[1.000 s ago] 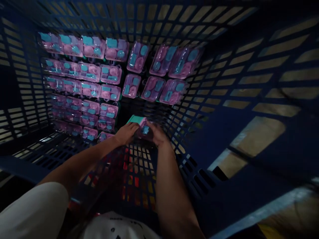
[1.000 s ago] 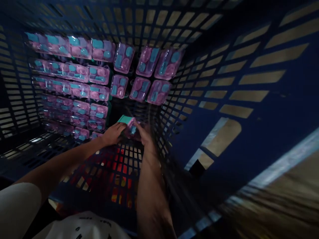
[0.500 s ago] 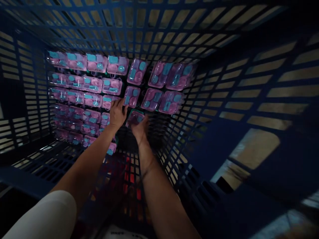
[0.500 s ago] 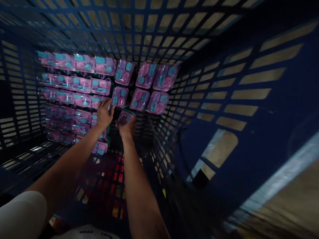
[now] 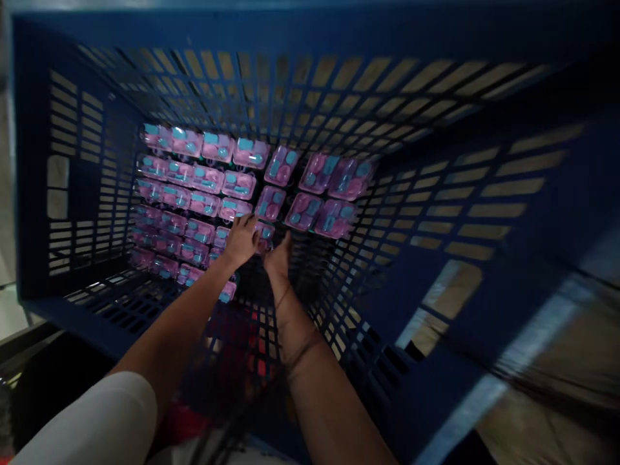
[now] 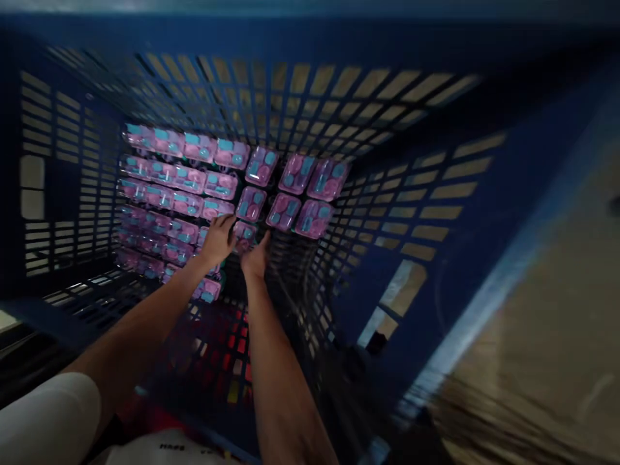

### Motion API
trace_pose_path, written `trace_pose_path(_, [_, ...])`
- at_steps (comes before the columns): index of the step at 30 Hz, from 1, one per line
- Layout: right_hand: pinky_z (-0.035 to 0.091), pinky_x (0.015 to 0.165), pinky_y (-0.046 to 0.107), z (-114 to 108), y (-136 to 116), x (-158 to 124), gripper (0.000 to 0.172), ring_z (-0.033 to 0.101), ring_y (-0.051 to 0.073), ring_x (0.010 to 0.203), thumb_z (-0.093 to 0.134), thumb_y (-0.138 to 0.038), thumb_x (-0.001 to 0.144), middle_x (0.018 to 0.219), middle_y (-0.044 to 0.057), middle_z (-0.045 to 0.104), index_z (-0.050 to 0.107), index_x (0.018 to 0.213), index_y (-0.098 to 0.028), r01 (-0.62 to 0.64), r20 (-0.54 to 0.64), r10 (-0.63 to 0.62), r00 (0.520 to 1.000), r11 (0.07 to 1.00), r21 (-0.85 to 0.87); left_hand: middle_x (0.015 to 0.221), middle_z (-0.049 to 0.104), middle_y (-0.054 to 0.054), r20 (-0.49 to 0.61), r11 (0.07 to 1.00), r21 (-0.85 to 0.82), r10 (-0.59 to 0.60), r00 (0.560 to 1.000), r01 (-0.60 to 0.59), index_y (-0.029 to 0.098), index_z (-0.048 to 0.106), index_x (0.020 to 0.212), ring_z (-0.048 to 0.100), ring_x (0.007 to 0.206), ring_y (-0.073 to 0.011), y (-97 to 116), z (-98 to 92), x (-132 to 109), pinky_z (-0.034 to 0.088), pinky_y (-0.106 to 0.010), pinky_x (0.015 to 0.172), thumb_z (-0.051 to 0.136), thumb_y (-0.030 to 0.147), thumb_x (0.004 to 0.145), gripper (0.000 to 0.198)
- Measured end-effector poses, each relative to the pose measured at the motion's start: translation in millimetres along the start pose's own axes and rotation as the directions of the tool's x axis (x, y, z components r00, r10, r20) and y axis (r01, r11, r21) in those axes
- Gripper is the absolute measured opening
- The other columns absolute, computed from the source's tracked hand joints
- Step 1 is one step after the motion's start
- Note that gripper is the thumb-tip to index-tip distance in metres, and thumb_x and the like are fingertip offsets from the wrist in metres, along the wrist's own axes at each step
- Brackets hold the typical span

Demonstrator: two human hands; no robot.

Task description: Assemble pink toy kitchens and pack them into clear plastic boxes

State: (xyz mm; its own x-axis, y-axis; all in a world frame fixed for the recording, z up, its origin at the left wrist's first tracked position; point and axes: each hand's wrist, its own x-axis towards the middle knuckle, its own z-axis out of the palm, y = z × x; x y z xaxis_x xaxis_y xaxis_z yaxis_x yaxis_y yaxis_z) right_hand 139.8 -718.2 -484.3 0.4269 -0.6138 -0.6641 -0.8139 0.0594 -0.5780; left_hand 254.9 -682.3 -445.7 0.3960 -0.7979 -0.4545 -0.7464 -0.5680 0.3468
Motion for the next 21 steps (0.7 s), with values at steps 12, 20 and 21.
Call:
trace_pose_path(12, [0.044, 0.112, 0.046, -10.4, 2.4, -334.4, 0.072, 0.048, 0.032, 0.137, 0.054, -0.053, 0.094, 0.152, 0.013, 0.05, 0.037, 0.156, -0.023, 0.667, 0.512, -0.485, 0.709, 0.696, -0.265, 0.12, 0.071, -0.011, 0.279, 0.984, 0.076, 0.133, 0.951, -0.16, 0.023, 0.066, 0.124, 0.067, 0.109, -0.0248, -5.5, -168.8, -391.5, 0.052, -0.04, 0.1, 0.057, 0.016, 0.088, 0.038])
trace_pose_path(20, [0.044, 0.106, 0.044, -7.5, -0.8, -350.0, 0.062, 0.053, 0.032, 0.126, 0.043, -0.043, 0.101, 0.145, 0.017, 0.054, 0.033, 0.157, -0.018, 0.706, 0.506, -0.492, 0.708, 0.493, -0.509, 0.134, 0.066, 0.01, -0.304, 0.977, 0.211, 0.071, 0.95, -0.005, 0.045, 0.051, 0.139, 0.067, 0.113, -0.0225, -70.7, -252.9, -623.4, 0.055, -0.043, 0.097, 0.044, 0.036, 0.091, 0.05])
trace_pose_path(21, [0.044, 0.107, 0.042, -8.8, -3.5, -354.3, 0.062, 0.053, 0.031, 0.127, 0.045, -0.043, 0.101, 0.144, 0.016, 0.055, 0.034, 0.157, -0.019, 0.695, 0.496, -0.486, 0.719, 0.482, -0.534, 0.134, 0.065, 0.013, -0.335, 0.979, 0.202, 0.067, 0.94, 0.002, 0.048, 0.049, 0.14, 0.066, 0.114, -0.0224, -75.3, -257.5, -644.8, 0.054, -0.045, 0.098, 0.047, 0.036, 0.091, 0.051])
